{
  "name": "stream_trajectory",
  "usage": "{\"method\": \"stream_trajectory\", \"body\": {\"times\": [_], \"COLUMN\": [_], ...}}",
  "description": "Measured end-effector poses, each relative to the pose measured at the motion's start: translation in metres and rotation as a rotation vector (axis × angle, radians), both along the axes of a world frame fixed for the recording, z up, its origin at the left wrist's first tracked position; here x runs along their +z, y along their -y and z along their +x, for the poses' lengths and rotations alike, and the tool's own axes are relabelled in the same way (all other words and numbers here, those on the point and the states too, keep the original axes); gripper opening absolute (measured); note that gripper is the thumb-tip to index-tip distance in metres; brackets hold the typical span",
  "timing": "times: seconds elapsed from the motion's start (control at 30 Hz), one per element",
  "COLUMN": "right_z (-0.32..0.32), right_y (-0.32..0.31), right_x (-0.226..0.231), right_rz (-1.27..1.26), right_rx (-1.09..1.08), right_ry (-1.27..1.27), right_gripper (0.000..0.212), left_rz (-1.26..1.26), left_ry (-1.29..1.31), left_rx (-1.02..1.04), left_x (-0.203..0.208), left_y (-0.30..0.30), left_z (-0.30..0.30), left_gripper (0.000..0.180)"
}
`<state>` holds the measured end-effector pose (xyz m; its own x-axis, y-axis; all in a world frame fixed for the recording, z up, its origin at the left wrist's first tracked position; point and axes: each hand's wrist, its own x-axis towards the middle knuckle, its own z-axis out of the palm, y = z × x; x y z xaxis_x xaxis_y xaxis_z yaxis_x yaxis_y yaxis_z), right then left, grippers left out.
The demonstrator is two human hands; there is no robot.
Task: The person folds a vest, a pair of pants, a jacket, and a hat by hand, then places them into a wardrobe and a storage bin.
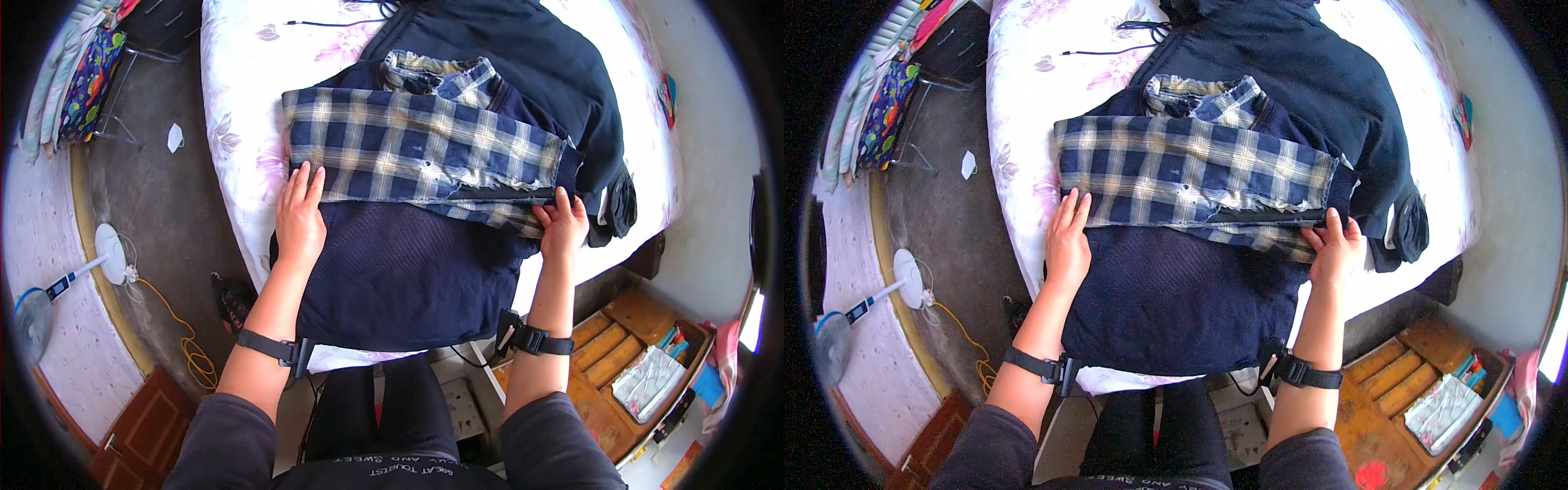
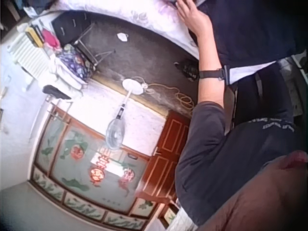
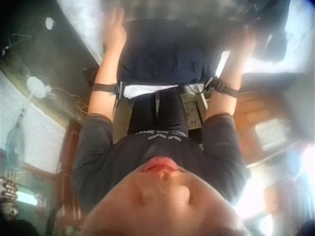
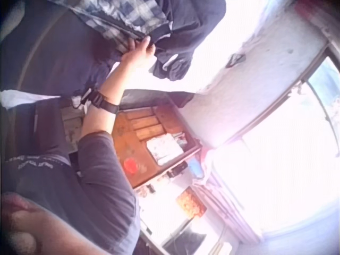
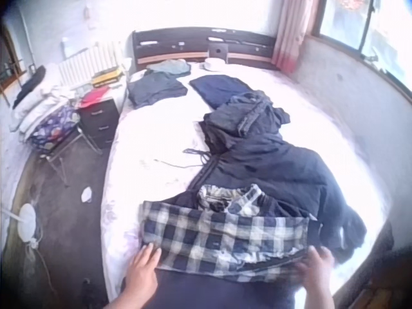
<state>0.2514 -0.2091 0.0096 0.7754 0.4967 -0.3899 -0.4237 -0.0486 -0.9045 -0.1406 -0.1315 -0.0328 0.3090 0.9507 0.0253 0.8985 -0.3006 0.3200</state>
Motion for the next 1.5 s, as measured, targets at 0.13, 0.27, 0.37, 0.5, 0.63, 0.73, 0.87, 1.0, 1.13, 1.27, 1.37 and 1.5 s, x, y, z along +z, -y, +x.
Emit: {"method": "stream_trajectory", "body": {"times": [0.13,0.27,0.37,0.5,0.63,0.73,0.87,1.0,1.13,1.27,1.37,1.5], "right_z": [0.006,-0.002,-0.002,-0.011,-0.035,-0.028,-0.031,-0.012,-0.035,-0.029,0.005,0.040], "right_y": [0.027,0.096,0.164,0.205,0.217,0.224,0.234,0.276,0.234,0.177,0.129,0.026], "right_x": [-0.003,-0.033,-0.074,-0.089,-0.077,-0.066,-0.047,-0.044,0.026,0.094,0.092,0.067], "right_rz": [-0.496,-0.542,-0.605,-1.014,-1.167,-1.390,-0.880,-0.829,-0.775,-0.168,0.161,0.355], "right_rx": [0.179,0.343,0.575,0.629,0.690,0.895,0.883,0.983,0.828,0.515,0.285,0.301], "right_ry": [0.813,0.818,0.239,0.564,0.758,0.744,0.188,-0.268,-0.542,-0.459,-0.324,-0.204], "right_gripper": [0.026,0.036,0.042,0.052,0.053,0.052,0.042,0.043,0.033,0.032,0.032,0.044], "left_rz": [-0.041,-0.284,-0.425,-0.709,-1.061,-1.127,-1.333,-1.398,-1.314,-1.193,-0.967,-0.895], "left_ry": [0.260,0.392,0.231,0.445,0.322,0.466,0.803,1.092,1.454,1.649,1.797,2.139], "left_rx": [0.183,0.481,0.485,0.494,0.450,0.513,0.708,0.814,0.689,0.531,0.475,0.248], "left_x": [0.006,-0.026,-0.022,-0.016,-0.015,-0.003,0.011,0.050,0.074,0.106,0.112,0.095], "left_y": [0.012,0.046,0.077,0.124,0.172,0.183,0.184,0.157,0.131,0.076,0.014,-0.075], "left_z": [-0.006,-0.064,-0.087,-0.110,-0.149,-0.142,-0.150,-0.115,-0.116,-0.104,-0.072,-0.035], "left_gripper": [0.072,0.062,0.055,0.051,0.041,0.040,0.052,0.068,0.063,0.054,0.041,0.041]}}
